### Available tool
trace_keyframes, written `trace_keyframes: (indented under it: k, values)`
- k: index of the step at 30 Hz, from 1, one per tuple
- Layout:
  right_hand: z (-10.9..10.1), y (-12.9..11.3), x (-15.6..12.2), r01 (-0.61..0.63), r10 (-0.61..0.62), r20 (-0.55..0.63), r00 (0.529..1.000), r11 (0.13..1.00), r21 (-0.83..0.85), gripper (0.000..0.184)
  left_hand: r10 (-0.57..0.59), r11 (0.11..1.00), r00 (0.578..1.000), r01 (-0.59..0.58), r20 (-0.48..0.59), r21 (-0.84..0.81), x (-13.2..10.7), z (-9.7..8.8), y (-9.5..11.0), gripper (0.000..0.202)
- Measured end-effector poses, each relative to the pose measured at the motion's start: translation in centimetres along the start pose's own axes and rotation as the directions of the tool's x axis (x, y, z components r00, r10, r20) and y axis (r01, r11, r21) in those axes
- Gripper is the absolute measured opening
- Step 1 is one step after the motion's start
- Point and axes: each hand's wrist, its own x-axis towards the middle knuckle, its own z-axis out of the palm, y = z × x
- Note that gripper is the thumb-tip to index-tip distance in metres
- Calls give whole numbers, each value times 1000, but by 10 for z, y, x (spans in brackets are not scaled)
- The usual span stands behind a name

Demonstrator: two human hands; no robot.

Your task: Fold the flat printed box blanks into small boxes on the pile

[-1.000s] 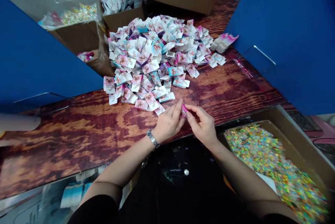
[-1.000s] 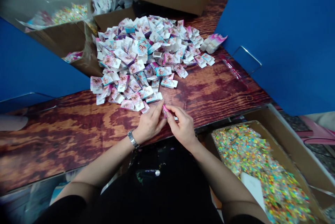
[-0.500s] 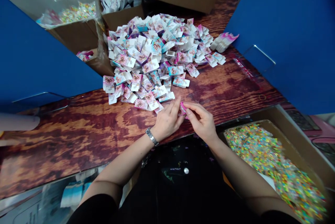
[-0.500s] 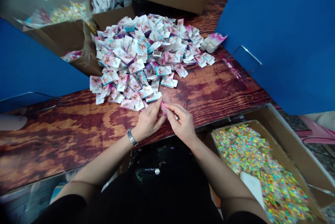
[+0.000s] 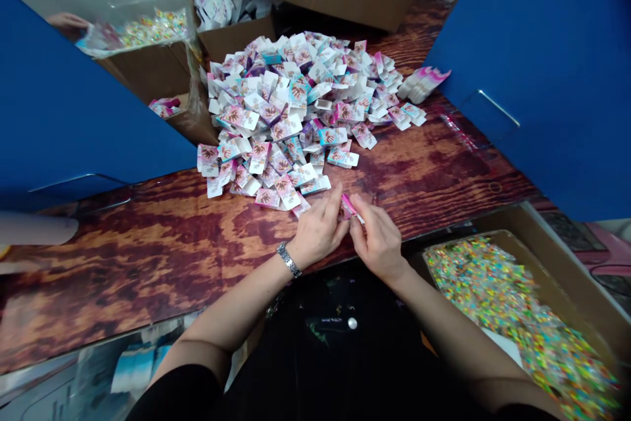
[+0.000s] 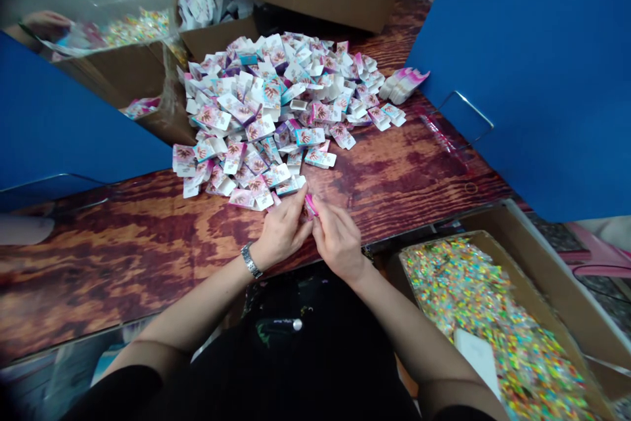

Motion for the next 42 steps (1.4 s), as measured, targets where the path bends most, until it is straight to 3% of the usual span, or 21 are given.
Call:
trace_keyframes:
  k: [2,4,10,16,21,24,26,28,29,31,34,36,39,42]
  values:
    - [2,4,-4,98,-97,8,995,994,-50,63,7,1000,1000,-7,7,6,-1,0,1,65]
    - [1,6,-5,119,-118,29,993,991,-55,60,10,1000,1000,-10,15,13,-1,0,2,64]
    - [-3,-3,2,-79,75,44,996,994,81,55,-1,1000,1000,0,22,18,-1,-1,3,61]
    - [5,-9,0,-54,54,-4,999,997,64,57,12,1000,1000,-12,-8,9,-4,3,2,60]
    - [7,-5,-1,-14,7,57,998,992,123,55,13,997,1000,-14,13,76,-12,10,0,57]
    - [3,5,2,-82,65,112,992,985,155,60,7,994,999,-11,39,108,-2,-4,-9,58]
    - [-1,18,4,-162,145,135,980,979,127,63,-6,988,997,19,-82,153,14,-27,-19,62]
    - [-3,36,5,-227,216,188,958,973,38,62,-11,974,935,90,-353,208,32,-53,-29,77]
    - [-3,46,4,-234,233,245,941,972,-26,61,-18,972,904,117,-428,205,39,-63,-33,85]
    - [-2,61,0,-197,247,397,884,967,-162,60,-8,976,886,107,-464,189,46,-73,-36,89]
    - [4,71,-8,-105,265,529,806,944,-313,53,55,982,954,2,-295,189,34,-54,-31,77]
    - [6,69,-12,-70,263,536,802,933,-354,43,63,983,987,-36,-146,179,19,-28,-26,68]
    - [7,63,-12,-64,261,542,799,933,-355,34,50,987,998,-54,27,152,-1,6,-22,58]
    - [5,62,-8,-92,301,551,778,923,-374,34,32,989,990,-52,140,139,-8,21,-22,53]
